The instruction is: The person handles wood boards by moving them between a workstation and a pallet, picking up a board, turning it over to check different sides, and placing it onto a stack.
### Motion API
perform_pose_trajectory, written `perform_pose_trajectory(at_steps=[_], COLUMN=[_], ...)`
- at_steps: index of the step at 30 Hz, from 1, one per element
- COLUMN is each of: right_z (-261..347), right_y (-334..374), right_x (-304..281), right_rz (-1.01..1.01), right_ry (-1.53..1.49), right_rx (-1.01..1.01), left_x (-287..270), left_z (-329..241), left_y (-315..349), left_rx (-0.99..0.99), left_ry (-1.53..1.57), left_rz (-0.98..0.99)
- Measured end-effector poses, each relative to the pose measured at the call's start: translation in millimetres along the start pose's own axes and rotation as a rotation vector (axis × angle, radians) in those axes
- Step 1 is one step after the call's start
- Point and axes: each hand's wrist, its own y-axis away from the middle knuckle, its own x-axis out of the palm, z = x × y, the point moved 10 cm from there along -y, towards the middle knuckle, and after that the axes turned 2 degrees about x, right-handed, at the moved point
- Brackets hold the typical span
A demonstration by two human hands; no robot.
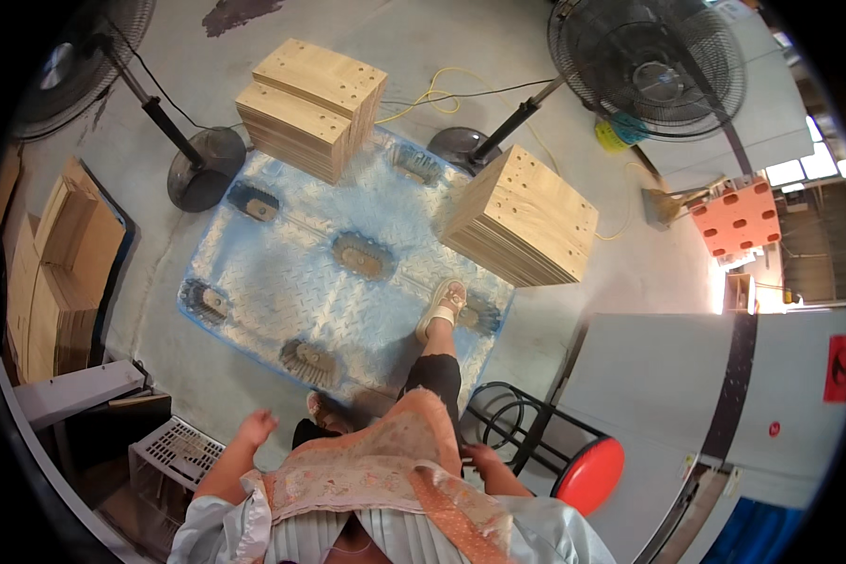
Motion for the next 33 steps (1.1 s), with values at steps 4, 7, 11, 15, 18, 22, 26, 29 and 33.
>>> perform_pose_trajectory(at_steps=[4, 7, 11, 15, 18, 22, 26, 29, 33], right_z=[53.5, 73.5, 124.5, 147.7, 179.6, 247.6, 269.5, 234.7, 178.1], right_y=[57.0, 50.0, 75.4, 47.1, 6.0, -26.9, 15.2, 161.4, 268.9], right_x=[-3.9, -21.4, 19.5, 48.0, 54.0, 91.7, 190.6, 301.4, 411.9], right_rz=[-0.087, -0.149, 0.001, 0.136, 0.146, 0.175, 0.455, 0.556, 0.971], right_ry=[-0.199, -0.139, 0.511, 0.951, 1.154, 1.311, 0.933, 0.961, 1.065], right_rx=[-0.104, -0.328, -0.69, -0.763, -0.735, -0.893, -0.893, -0.784, -0.795], left_x=[-26.3, -19.3, -2.4, -7.0, -12.5, -13.2, -46.4, -75.3, -108.0], left_z=[-22.0, 8.4, 63.3, 83.1, 95.7, 64.1, -56.7, -93.1, 41.2], left_y=[5.5, 20.1, 68.8, 109.0, 155.6, 214.9, 343.9, 466.6, 603.5], left_rx=[0.134, 0.141, -0.032, 0.012, -0.075, 0.031, 0.427, 0.596, 0.214], left_ry=[0.613, 0.676, 0.399, 0.515, 0.952, 1.024, 0.759, 0.495, 0.715], left_rz=[-0.182, -0.218, -0.281, -0.38, -0.451, -0.62, -0.525, -0.726, -1.497])
